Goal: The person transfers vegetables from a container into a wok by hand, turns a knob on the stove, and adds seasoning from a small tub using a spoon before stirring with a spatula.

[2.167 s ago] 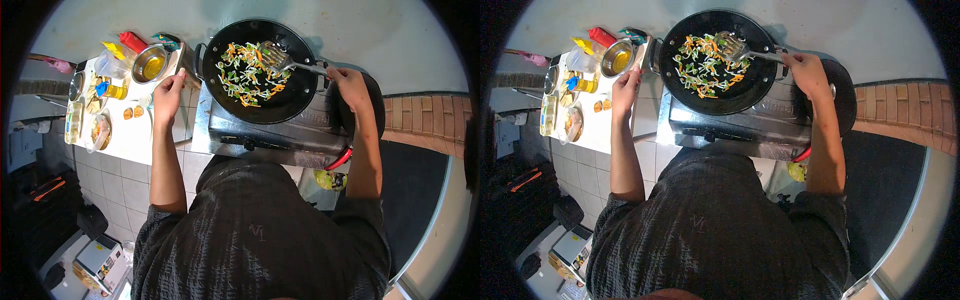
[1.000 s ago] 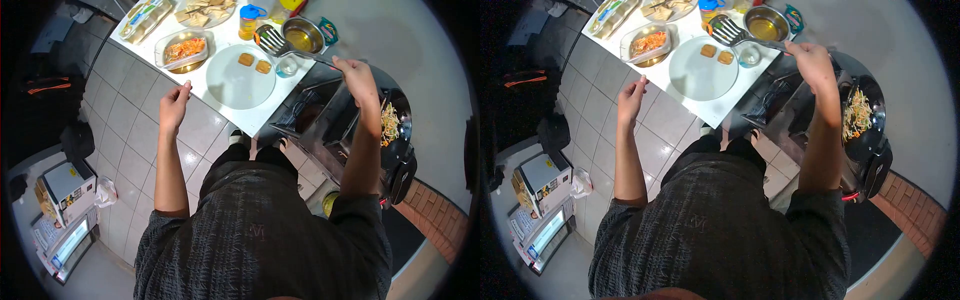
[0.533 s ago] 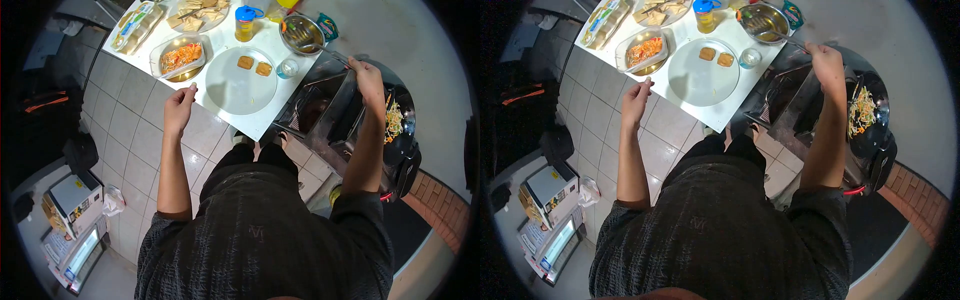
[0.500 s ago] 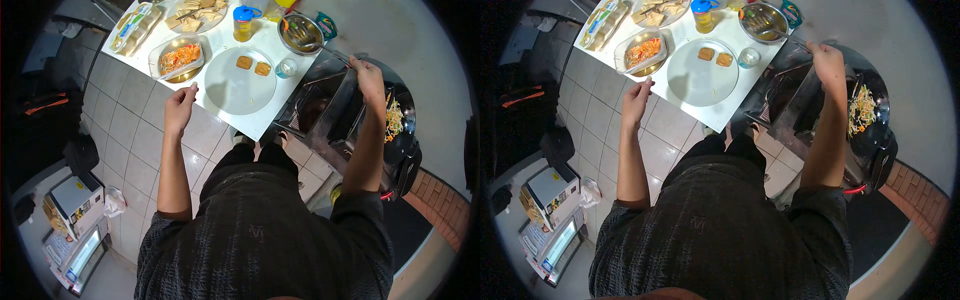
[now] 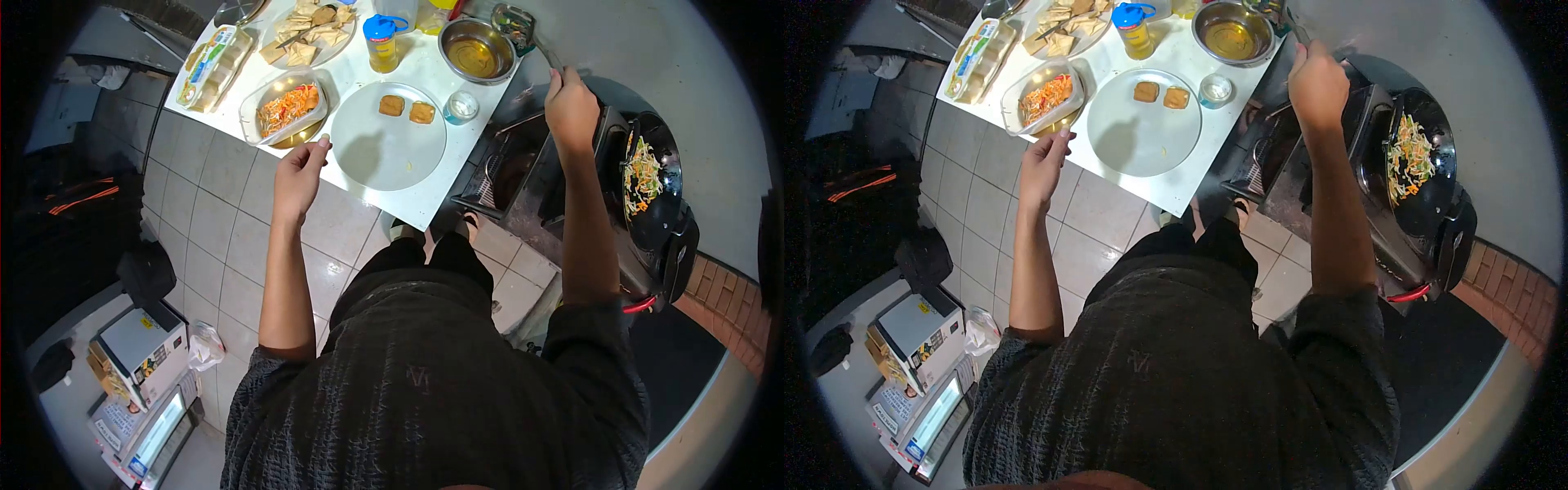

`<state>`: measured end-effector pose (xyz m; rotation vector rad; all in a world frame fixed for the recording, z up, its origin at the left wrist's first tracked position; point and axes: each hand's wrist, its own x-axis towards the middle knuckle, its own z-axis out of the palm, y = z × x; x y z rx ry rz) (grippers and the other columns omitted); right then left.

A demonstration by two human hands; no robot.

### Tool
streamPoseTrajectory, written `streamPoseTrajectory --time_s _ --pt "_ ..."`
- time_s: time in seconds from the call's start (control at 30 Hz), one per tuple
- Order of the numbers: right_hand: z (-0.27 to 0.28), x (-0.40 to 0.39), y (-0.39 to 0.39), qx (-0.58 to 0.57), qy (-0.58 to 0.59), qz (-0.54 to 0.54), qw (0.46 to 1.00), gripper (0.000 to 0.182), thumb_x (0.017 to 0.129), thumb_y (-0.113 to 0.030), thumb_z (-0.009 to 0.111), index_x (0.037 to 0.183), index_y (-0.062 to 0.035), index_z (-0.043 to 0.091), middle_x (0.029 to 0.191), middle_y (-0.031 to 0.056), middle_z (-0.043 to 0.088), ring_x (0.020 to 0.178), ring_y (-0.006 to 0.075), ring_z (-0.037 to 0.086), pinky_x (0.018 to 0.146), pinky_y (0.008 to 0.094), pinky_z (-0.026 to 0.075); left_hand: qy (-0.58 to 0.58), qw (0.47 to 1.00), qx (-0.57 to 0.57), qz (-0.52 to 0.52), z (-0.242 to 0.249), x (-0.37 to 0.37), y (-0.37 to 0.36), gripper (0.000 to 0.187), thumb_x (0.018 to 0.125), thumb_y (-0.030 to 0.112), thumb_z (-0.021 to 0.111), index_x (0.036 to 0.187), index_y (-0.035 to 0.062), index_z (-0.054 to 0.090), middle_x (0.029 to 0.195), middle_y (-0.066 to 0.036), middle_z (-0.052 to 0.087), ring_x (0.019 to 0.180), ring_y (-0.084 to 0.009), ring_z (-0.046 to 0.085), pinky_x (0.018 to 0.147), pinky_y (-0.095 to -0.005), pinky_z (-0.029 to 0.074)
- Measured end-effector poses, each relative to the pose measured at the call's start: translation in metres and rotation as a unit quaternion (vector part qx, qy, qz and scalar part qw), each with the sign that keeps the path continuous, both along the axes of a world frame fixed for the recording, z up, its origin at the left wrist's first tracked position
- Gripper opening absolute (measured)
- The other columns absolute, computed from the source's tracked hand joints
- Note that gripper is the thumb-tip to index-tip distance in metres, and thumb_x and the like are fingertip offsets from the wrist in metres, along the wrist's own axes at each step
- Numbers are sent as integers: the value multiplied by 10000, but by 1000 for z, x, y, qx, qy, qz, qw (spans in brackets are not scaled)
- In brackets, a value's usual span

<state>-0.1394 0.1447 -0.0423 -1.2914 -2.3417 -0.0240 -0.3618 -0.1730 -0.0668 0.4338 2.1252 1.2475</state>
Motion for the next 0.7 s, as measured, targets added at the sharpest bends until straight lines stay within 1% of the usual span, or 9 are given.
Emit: streamPoseTrajectory --time_s 0.07,0.17,0.27,0.33,0.47,0.53,0.57,0.63,0.7 --pt "6 5 -3 29 20 1 999 326 898 -309 492 781 -19 586 764 242 633 717 444 614 658 501 490 -4 1000 0 -5 3 3 1 400 890 360 610 901 -36 665 754 -15 585 715 -85 493 677 -224 408" --pt "48 21 -13 22 8 -67 997 344 890 -343 496 859 -31 635 753 236 637 750 441 616 692 501 488 0 1000 -2 -8 9 9 10 400 889 358 612 907 -37 665 749 -12 580 713 -84 489 676 -224 406" --pt "96 62 -24 -20 69 -112 991 389 872 -373 506 914 -22 668 818 213 653 815 421 618 732 456 487 -7 998 16 -54 14 21 37 389 887 356 614 913 -29 668 744 -8 578 716 -80 489 674 -221 404" --pt "119 109 -27 -32 92 -159 983 430 851 -409 531 978 -22 669 879 238 646 875 411 616 774 422 484 0 995 33 -98 19 36 61 377 887 355 614 913 -17 671 743 -4 580 718 -75 490 670 -217 401" --pt "150 217 -28 -33 21 -270 962 423 835 -405 549 989 -32 676 905 247 645 915 407 613 799 412 483 -3 979 89 -183 21 75 114 361 891 348 611 898 -9 670 734 7 573 701 -69 485 652 -206 391" --pt "156 268 -15 -79 -75 -314 943 391 844 -373 533 966 -31 679 904 247 647 918 401 617 799 430 484 -11 973 98 -208 29 103 139 343 894 333 612 885 -6 667 727 19 565 696 -61 476 649 -201 385" --pt "155 284 -8 -76 -72 -321 941 391 844 -373 533 966 -31 679 904 247 647 918 401 617 799 430 484 -17 968 115 -221 29 115 151 335 896 324 612 871 -6 662 723 26 558 693 -56 466 644 -202 380" --pt "148 314 10 -60 -185 -338 921 347 851 -329 518 926 -30 677 920 244 648 914 404 619 797 448 490 -7 959 121 -256 40 143 171 315 901 302 612 831 -4 645 710 42 534 678 -46 439 623 -203 365" --pt "139 331 33 -60 -207 -335 917 328 855 -317 524 915 -32 675 915 244 648 905 408 619 795 457 492 1 955 137 -264 42 167 193 313 900 300 614 827 -3 643 706 44 528 673 -45 434 617 -203 362"
